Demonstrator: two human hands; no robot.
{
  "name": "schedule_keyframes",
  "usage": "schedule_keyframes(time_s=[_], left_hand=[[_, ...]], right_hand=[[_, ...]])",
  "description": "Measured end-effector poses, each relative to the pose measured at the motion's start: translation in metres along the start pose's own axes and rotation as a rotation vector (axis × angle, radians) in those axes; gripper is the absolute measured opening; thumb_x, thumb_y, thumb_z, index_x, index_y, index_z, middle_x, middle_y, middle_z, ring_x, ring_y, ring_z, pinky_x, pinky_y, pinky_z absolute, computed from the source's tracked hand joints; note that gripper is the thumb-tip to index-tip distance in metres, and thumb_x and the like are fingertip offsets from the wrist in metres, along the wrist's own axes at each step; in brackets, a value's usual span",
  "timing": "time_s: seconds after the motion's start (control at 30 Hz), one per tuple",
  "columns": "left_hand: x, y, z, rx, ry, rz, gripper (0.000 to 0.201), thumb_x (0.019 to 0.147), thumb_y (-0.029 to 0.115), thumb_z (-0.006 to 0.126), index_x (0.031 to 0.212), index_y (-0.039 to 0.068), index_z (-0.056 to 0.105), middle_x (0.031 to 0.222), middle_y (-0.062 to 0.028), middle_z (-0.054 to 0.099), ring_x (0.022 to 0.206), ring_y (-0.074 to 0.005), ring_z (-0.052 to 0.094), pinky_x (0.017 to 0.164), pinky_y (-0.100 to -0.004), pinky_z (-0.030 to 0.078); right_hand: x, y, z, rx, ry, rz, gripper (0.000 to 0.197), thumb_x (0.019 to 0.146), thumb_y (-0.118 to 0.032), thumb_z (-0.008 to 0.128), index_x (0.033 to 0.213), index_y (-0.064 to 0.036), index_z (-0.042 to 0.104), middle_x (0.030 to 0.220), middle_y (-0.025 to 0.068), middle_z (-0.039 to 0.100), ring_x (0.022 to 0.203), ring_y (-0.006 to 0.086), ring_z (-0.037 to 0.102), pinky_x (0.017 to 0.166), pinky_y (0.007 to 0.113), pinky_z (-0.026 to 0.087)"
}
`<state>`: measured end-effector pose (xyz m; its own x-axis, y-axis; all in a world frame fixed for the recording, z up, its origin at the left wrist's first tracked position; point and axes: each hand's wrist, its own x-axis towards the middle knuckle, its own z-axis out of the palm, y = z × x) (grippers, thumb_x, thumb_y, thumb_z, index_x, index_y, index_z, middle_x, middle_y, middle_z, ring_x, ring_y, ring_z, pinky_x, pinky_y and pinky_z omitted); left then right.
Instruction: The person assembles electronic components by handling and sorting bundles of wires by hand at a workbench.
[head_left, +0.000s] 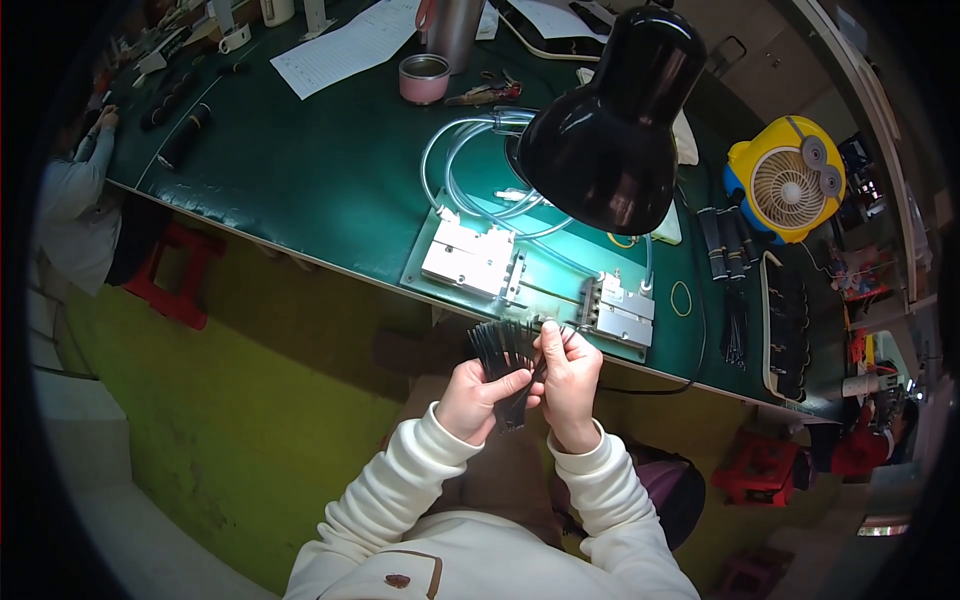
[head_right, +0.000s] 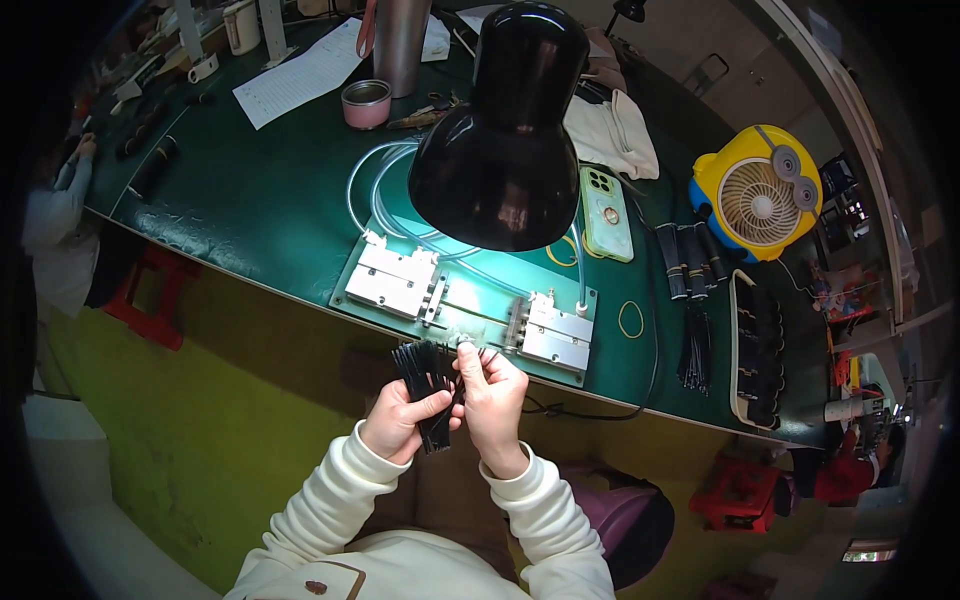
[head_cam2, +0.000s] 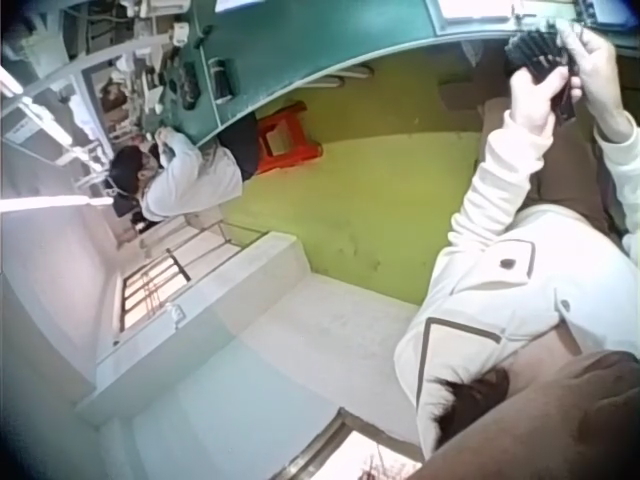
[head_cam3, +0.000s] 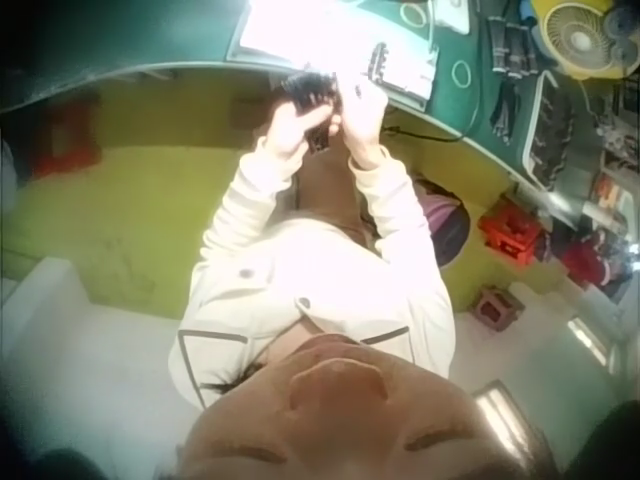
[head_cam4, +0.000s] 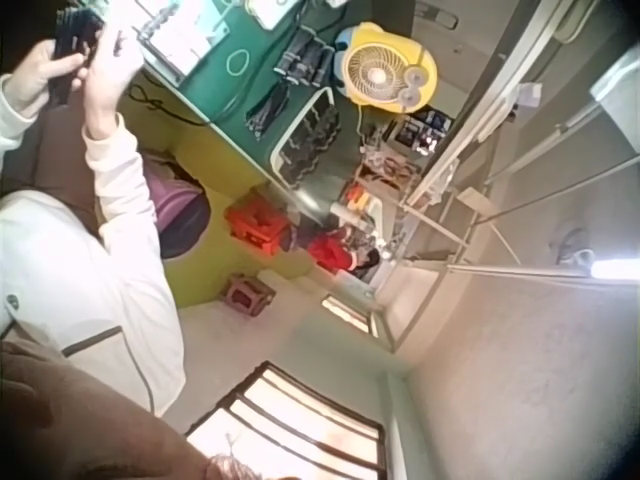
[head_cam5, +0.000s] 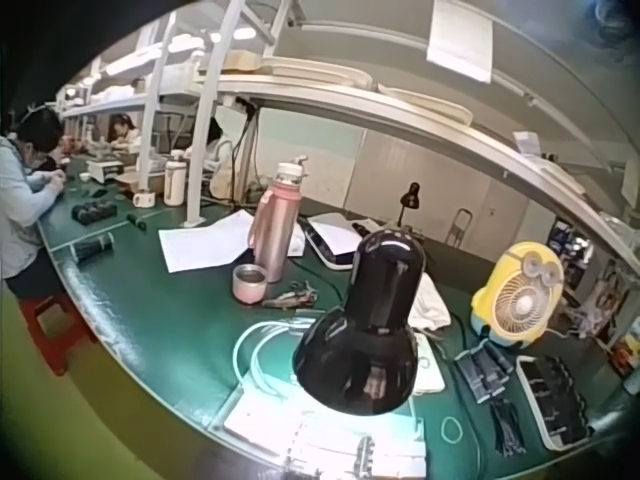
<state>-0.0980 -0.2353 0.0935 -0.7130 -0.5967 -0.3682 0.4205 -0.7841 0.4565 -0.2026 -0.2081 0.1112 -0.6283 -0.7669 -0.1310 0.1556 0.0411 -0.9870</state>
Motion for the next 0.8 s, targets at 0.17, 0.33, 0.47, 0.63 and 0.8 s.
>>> schedule_keyframes(time_s=[0.17,0.33,0.47,0.63,0.8], left_hand=[[-0.002,-0.001,-0.008,0.043,-0.027,0.028,0.011,0.075,0.002,0.056,0.085,0.000,0.055,0.078,-0.0067,0.058,0.067,-0.0155,0.058,0.059,-0.0248,0.049],[-0.003,-0.002,-0.004,0.048,0.003,0.029,0.013,0.074,0.003,0.057,0.087,0.000,0.055,0.078,-0.0067,0.058,0.067,-0.0157,0.058,0.058,-0.0243,0.049],[-0.002,-0.001,-0.002,0.041,0.017,0.035,0.013,0.074,0.003,0.057,0.087,0.000,0.055,0.079,-0.0067,0.058,0.067,-0.0156,0.058,0.058,-0.0242,0.049],[0.000,-0.001,-0.001,0.050,0.004,0.033,0.014,0.074,0.003,0.057,0.088,0.000,0.055,0.079,-0.0069,0.058,0.067,-0.0153,0.058,0.058,-0.0242,0.049],[0.001,0.000,0.000,0.034,-0.014,0.028,0.013,0.075,0.003,0.056,0.088,0.000,0.055,0.080,-0.0068,0.058,0.068,-0.0149,0.058,0.059,-0.0247,0.050]], right_hand=[[-0.007,-0.013,0.004,-0.043,-0.095,0.024,0.018,0.080,-0.014,0.052,0.074,0.0013,0.058,0.050,-0.0008,0.050,0.035,0.0010,0.038,0.032,0.015,0.029],[-0.006,-0.008,0.001,-0.053,-0.069,-0.021,0.017,0.081,-0.013,0.051,0.077,0.0009,0.059,0.052,-0.0014,0.050,0.037,0.0006,0.038,0.033,0.014,0.030],[-0.004,-0.007,0.002,-0.031,-0.041,0.014,0.018,0.081,-0.014,0.050,0.076,0.0012,0.059,0.050,-0.0030,0.047,0.036,0.0001,0.036,0.033,0.014,0.025],[-0.001,-0.004,0.001,-0.021,-0.038,0.037,0.019,0.081,-0.014,0.050,0.075,0.0017,0.059,0.050,-0.0032,0.047,0.037,0.0001,0.036,0.034,0.014,0.026],[0.002,-0.002,0.000,-0.006,-0.019,0.029,0.019,0.080,-0.014,0.051,0.072,0.0021,0.058,0.050,-0.0021,0.048,0.036,0.0007,0.037,0.032,0.015,0.026]])
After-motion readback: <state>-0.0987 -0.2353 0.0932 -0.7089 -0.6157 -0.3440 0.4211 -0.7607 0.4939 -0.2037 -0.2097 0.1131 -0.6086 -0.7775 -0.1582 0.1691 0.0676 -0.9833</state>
